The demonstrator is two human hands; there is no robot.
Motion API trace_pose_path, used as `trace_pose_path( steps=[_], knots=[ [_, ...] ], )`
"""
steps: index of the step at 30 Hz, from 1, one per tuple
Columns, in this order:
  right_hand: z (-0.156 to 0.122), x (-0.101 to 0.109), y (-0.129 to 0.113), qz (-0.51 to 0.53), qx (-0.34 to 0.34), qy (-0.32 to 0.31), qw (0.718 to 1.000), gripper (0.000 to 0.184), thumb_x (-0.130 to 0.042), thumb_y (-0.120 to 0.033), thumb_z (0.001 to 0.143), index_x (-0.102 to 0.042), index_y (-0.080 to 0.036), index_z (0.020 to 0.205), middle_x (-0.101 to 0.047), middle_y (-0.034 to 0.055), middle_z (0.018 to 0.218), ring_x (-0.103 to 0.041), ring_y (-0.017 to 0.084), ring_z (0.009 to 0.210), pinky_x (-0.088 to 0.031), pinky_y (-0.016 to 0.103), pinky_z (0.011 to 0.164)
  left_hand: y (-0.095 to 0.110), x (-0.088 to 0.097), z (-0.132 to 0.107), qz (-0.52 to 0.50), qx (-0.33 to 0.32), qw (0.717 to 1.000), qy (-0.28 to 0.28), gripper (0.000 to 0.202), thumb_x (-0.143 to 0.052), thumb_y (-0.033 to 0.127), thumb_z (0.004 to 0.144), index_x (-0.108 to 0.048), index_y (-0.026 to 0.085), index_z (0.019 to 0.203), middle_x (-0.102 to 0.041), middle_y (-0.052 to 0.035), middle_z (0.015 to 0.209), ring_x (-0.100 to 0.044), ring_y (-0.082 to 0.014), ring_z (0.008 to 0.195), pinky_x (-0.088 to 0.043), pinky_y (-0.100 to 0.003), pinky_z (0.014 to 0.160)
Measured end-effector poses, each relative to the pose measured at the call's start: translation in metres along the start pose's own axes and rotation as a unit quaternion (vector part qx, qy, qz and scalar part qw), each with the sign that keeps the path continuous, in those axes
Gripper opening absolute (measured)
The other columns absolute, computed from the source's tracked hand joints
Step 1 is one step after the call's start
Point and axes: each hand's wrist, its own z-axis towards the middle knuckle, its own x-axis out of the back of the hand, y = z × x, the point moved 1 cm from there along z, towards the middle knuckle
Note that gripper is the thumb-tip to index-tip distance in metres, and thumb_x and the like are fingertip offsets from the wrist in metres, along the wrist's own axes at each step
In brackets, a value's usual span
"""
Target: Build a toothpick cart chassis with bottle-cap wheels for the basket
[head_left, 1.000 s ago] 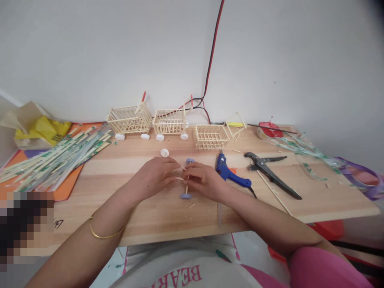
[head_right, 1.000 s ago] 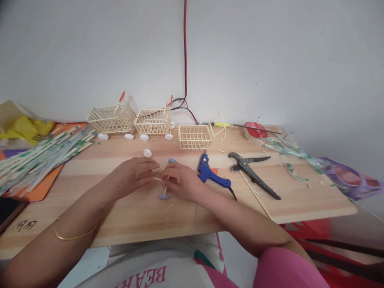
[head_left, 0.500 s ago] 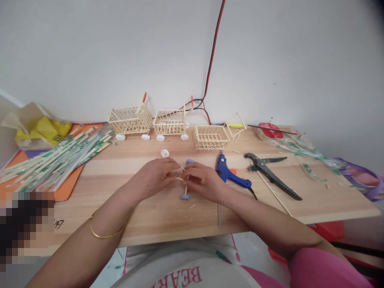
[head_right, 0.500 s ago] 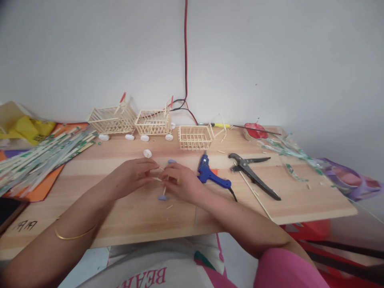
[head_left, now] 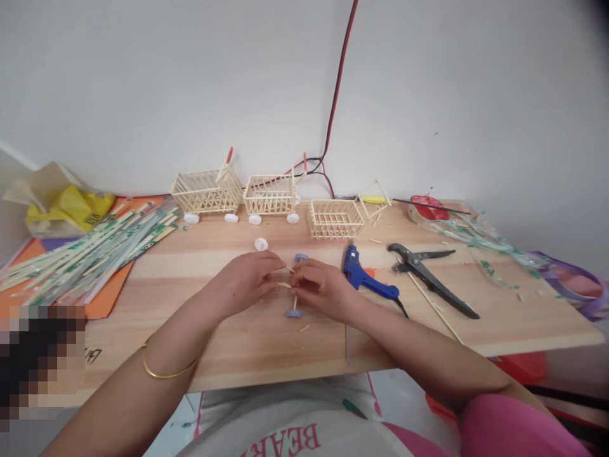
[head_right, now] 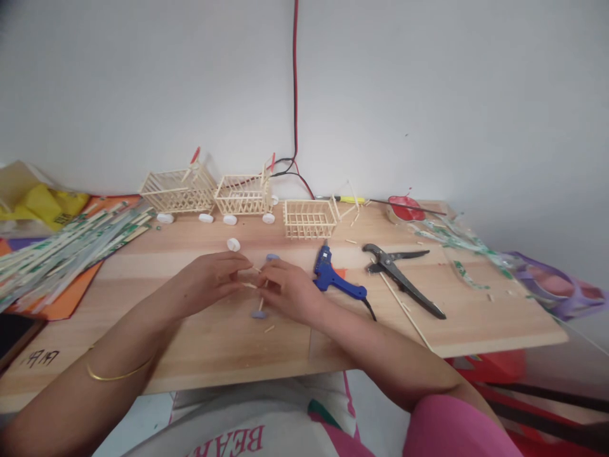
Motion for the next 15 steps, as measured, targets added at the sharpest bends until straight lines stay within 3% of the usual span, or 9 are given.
trace_pose_path(
  steps=[15],
  knots=[
    [-0.0008,0.0000,-0.0007,-0.005,-0.008,-0.005,1.000,0.004,-0.064,-0.015,0.081,-0.066,-0.019,0.082,-0.065,0.0073,0.098,-0.063,0.018,0.091,-0.051,0.032,0.083,0.0015,0.0014,-0.0004,-0.008,-0.003,1.000,0.004,0.016,-0.053,0.029,0.088,-0.063,0.017,0.094,-0.066,-0.0053,0.090,-0.060,-0.0184,0.082,-0.045,-0.029,0.073]
  ],
)
